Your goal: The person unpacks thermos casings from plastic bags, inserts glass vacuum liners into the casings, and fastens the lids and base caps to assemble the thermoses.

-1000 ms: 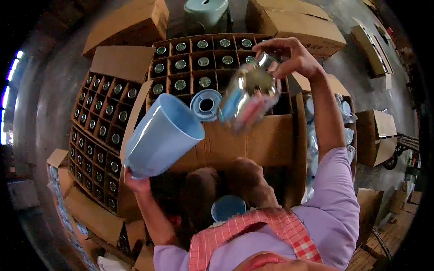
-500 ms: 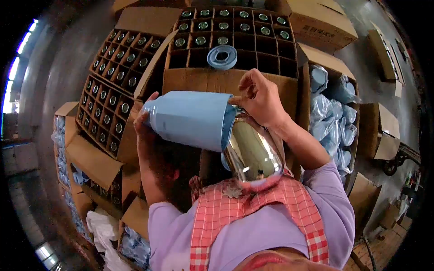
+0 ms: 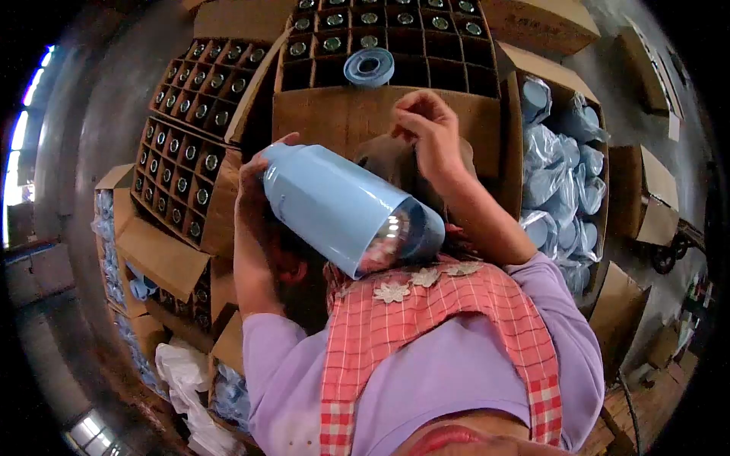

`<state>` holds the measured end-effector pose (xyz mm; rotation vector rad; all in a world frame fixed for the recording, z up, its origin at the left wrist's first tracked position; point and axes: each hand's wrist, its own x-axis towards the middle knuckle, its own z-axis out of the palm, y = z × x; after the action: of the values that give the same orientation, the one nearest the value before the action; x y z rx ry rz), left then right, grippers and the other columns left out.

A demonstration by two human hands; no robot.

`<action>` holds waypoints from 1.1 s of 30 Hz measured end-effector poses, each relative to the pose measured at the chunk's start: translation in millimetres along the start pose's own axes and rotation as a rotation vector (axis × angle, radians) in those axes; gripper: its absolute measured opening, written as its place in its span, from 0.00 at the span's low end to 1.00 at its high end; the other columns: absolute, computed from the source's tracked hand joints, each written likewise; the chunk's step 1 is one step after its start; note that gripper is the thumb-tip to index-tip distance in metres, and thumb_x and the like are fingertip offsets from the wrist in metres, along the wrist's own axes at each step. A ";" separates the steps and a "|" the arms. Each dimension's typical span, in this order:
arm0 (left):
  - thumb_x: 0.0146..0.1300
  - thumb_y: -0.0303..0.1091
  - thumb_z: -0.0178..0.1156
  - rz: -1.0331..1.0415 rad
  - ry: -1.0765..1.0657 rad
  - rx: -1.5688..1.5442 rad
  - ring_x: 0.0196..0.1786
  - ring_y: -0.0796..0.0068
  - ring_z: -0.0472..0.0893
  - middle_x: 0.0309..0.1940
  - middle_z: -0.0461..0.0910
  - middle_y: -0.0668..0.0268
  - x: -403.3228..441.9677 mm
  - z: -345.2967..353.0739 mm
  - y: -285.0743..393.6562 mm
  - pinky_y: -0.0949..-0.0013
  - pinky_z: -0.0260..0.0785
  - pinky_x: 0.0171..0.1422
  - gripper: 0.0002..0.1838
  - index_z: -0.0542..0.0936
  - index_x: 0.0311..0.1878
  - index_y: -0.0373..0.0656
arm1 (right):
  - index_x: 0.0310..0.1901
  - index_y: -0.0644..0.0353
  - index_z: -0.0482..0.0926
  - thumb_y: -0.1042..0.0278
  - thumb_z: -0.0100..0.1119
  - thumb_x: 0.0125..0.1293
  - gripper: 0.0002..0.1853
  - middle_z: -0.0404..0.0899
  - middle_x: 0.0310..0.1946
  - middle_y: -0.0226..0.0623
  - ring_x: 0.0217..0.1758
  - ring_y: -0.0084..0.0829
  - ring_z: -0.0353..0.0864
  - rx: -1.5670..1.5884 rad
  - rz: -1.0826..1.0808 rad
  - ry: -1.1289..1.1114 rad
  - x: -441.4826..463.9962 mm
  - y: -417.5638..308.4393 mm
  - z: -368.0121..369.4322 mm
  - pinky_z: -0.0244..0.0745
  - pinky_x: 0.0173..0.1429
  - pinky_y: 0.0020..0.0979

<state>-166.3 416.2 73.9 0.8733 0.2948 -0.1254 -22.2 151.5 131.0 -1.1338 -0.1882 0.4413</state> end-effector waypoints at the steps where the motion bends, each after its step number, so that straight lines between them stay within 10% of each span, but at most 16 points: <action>1: 0.39 0.52 0.61 -0.011 -0.031 -0.065 0.53 0.54 0.74 0.52 0.73 0.50 -2.7 -2.9 -8.4 0.55 0.66 0.58 0.44 0.66 0.61 0.37 | 0.33 0.61 0.73 0.79 0.59 0.53 0.07 0.75 0.27 0.30 0.28 0.21 0.75 -0.029 0.049 -0.013 -4.6 -6.1 -15.9 0.69 0.30 0.21; 7: 0.51 0.51 0.55 0.039 0.250 -0.184 0.47 0.60 0.76 0.46 0.77 0.59 -36.2 -7.4 -33.1 0.59 0.69 0.51 0.28 0.75 0.51 0.41 | 0.41 0.62 0.75 0.74 0.63 0.49 0.16 0.77 0.41 0.41 0.43 0.35 0.77 -0.652 -0.466 -0.478 -68.0 -17.7 -65.4 0.73 0.47 0.31; 9: 0.54 0.50 0.54 0.047 0.329 -0.205 0.44 0.61 0.77 0.42 0.79 0.60 -37.0 -76.7 -61.6 0.61 0.70 0.50 0.24 0.78 0.46 0.41 | 0.50 0.60 0.73 0.72 0.64 0.49 0.24 0.72 0.52 0.46 0.54 0.43 0.73 -0.726 -0.453 -0.569 -81.7 -23.2 -46.3 0.69 0.55 0.38; 18: 0.59 0.45 0.54 0.189 0.280 -0.182 0.42 0.66 0.79 0.38 0.81 0.62 -30.4 37.6 -22.0 0.65 0.71 0.48 0.18 0.79 0.43 0.41 | 0.63 0.64 0.62 0.58 0.65 0.50 0.39 0.59 0.64 0.51 0.68 0.48 0.58 -0.660 -0.477 -0.584 -54.2 -34.8 -67.5 0.55 0.68 0.41; 23: 0.57 0.51 0.55 0.050 0.233 -0.206 0.33 0.76 0.78 0.38 0.79 0.69 -8.3 63.1 -19.1 0.70 0.66 0.21 0.25 0.76 0.51 0.43 | 0.65 0.64 0.60 0.53 0.68 0.49 0.44 0.59 0.64 0.52 0.67 0.42 0.61 -0.489 -0.474 -0.413 -53.3 -33.3 -78.4 0.60 0.65 0.39; 29: 0.46 0.40 0.64 0.683 0.358 0.598 0.48 0.64 0.76 0.47 0.76 0.59 -15.0 173.6 2.0 0.66 0.68 0.54 0.39 0.65 0.61 0.32 | 0.64 0.61 0.59 0.52 0.55 0.57 0.36 0.64 0.61 0.44 0.63 0.42 0.65 0.156 -0.055 -0.077 -44.5 19.1 -146.0 0.62 0.65 0.43; 33: 0.37 0.44 0.68 1.116 0.234 1.234 0.51 0.51 0.74 0.50 0.72 0.50 -14.6 223.1 14.2 0.61 0.68 0.55 0.49 0.60 0.65 0.35 | 0.66 0.55 0.57 0.40 0.41 0.64 0.35 0.60 0.65 0.43 0.68 0.43 0.59 0.424 0.143 0.044 -42.1 16.2 -130.7 0.54 0.69 0.48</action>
<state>-131.7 253.3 223.8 2.1605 -0.1376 0.9378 -16.4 30.3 64.8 -0.7413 0.0270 0.5526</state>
